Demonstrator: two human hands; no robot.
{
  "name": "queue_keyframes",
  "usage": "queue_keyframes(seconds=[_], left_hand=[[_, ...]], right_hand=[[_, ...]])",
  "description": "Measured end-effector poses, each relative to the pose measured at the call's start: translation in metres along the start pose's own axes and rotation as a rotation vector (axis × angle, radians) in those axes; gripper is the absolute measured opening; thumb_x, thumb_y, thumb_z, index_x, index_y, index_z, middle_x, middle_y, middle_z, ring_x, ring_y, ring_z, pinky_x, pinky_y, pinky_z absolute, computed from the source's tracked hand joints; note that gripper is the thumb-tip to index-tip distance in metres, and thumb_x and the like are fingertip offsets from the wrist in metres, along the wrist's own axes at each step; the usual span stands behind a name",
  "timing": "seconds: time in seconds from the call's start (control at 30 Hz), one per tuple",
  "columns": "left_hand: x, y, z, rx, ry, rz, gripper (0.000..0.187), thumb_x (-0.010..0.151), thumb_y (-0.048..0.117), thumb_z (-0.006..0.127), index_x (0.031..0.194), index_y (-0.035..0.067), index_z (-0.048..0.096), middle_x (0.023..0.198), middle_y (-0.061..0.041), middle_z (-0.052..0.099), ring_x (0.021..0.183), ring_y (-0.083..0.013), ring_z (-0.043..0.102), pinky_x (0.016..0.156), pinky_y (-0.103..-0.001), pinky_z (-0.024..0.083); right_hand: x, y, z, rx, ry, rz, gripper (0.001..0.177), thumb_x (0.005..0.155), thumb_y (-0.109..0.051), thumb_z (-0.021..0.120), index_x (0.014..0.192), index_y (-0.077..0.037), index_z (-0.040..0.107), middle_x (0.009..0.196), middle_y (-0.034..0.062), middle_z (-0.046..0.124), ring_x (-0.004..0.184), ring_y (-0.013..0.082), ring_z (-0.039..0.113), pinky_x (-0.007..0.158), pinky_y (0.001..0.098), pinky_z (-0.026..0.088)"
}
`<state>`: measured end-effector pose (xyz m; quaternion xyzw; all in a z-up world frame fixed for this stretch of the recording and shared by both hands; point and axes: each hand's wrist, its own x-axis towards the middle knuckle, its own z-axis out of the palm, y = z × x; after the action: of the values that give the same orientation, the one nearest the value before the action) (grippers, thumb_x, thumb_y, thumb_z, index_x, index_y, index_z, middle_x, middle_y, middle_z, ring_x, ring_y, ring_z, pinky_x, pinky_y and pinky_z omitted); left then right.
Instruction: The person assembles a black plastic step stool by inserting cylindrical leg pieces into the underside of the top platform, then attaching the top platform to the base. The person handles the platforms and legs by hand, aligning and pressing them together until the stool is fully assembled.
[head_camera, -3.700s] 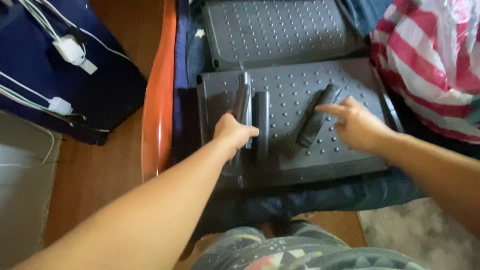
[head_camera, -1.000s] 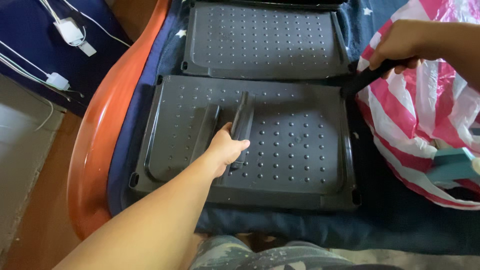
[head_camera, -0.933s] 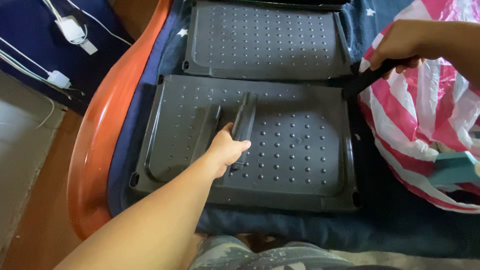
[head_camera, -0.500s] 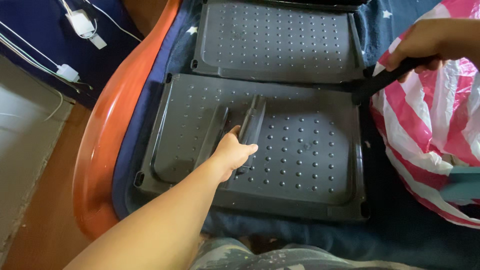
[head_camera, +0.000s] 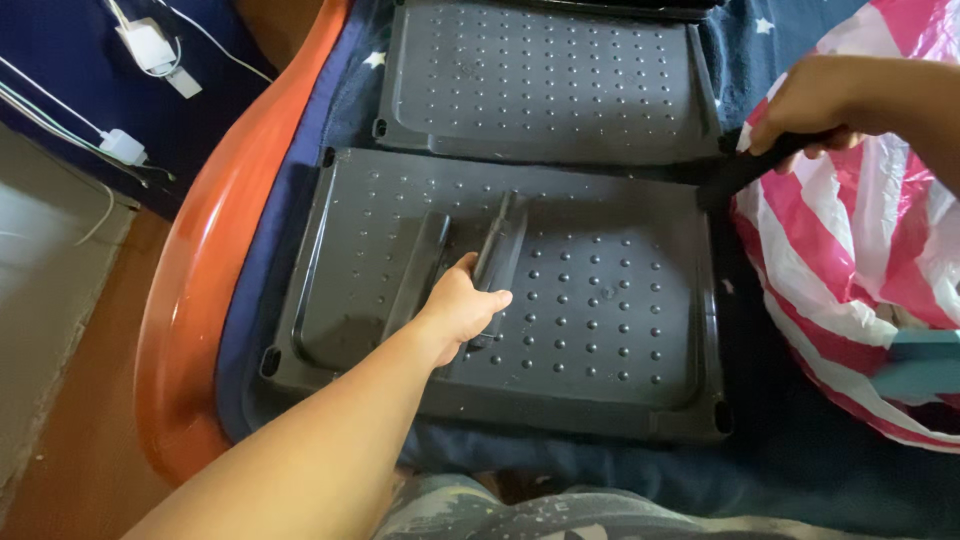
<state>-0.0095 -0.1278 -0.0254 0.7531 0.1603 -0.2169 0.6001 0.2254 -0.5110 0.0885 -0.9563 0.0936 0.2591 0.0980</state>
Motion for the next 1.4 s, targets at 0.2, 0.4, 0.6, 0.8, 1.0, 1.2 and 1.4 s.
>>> queue_keyframes(seconds=[0.2,0.4,0.6,0.8,1.0,1.2,1.4], left_hand=[[0.003,-0.004,0.001,0.022,0.025,-0.020,0.057,0.083,0.014,0.073,0.137,0.010,0.055,0.109,-0.012,0.071,0.095,-0.0217,0.069,0.083,-0.039,0.054],[0.007,-0.005,0.004,0.025,0.031,-0.033,0.055,0.083,0.013,0.073,0.135,0.008,0.057,0.107,-0.013,0.071,0.093,-0.0223,0.068,0.081,-0.039,0.055],[0.008,-0.004,0.004,0.046,0.031,-0.056,0.055,0.083,0.013,0.073,0.135,0.009,0.056,0.107,-0.013,0.072,0.093,-0.0219,0.069,0.081,-0.039,0.055],[0.003,-0.001,0.006,0.019,0.043,-0.009,0.058,0.082,0.012,0.073,0.137,0.009,0.055,0.113,-0.011,0.072,0.096,-0.0219,0.070,0.083,-0.039,0.056],[0.000,-0.003,0.005,0.024,0.060,0.007,0.062,0.083,0.012,0.073,0.141,0.009,0.051,0.117,-0.011,0.071,0.100,-0.0218,0.069,0.085,-0.038,0.055],[-0.001,-0.004,0.007,0.025,0.065,0.018,0.062,0.084,0.012,0.073,0.142,0.010,0.051,0.117,-0.013,0.071,0.101,-0.0227,0.070,0.085,-0.039,0.056],[0.000,-0.004,0.006,0.041,0.073,0.010,0.062,0.082,0.012,0.073,0.141,0.010,0.053,0.117,-0.013,0.072,0.100,-0.0244,0.072,0.085,-0.040,0.057]], right_hand=[[0.016,-0.009,0.010,-0.091,-0.014,0.086,0.030,0.083,-0.022,0.079,0.078,0.007,0.077,0.056,0.0147,0.057,0.044,0.0210,0.038,0.042,0.0352,0.027],[0.029,-0.007,0.023,-0.089,0.030,0.066,0.031,0.080,-0.022,0.081,0.072,0.007,0.076,0.055,0.0158,0.056,0.044,0.0228,0.042,0.041,0.0362,0.030],[0.031,-0.001,0.028,-0.017,0.071,0.052,0.029,0.077,-0.019,0.081,0.069,0.008,0.073,0.056,0.0173,0.063,0.044,0.0222,0.048,0.040,0.0357,0.032],[0.025,0.003,0.007,-0.076,-0.032,0.037,0.029,0.083,-0.023,0.078,0.081,0.006,0.073,0.059,0.0171,0.058,0.044,0.0228,0.042,0.042,0.0354,0.029],[-0.008,-0.007,0.001,-0.080,0.002,-0.039,0.025,0.085,-0.018,0.077,0.095,0.005,0.076,0.061,0.0188,0.063,0.043,0.0234,0.044,0.042,0.0353,0.032],[-0.034,-0.009,-0.004,-0.147,0.004,-0.094,0.026,0.086,-0.022,0.073,0.102,-0.002,0.078,0.058,0.0206,0.064,0.042,0.0256,0.049,0.043,0.0364,0.035],[-0.025,-0.035,-0.028,-0.272,-0.129,0.056,0.043,0.093,-0.034,0.073,0.095,0.009,0.075,0.056,0.0143,0.055,0.043,0.0230,0.045,0.041,0.0341,0.035]])
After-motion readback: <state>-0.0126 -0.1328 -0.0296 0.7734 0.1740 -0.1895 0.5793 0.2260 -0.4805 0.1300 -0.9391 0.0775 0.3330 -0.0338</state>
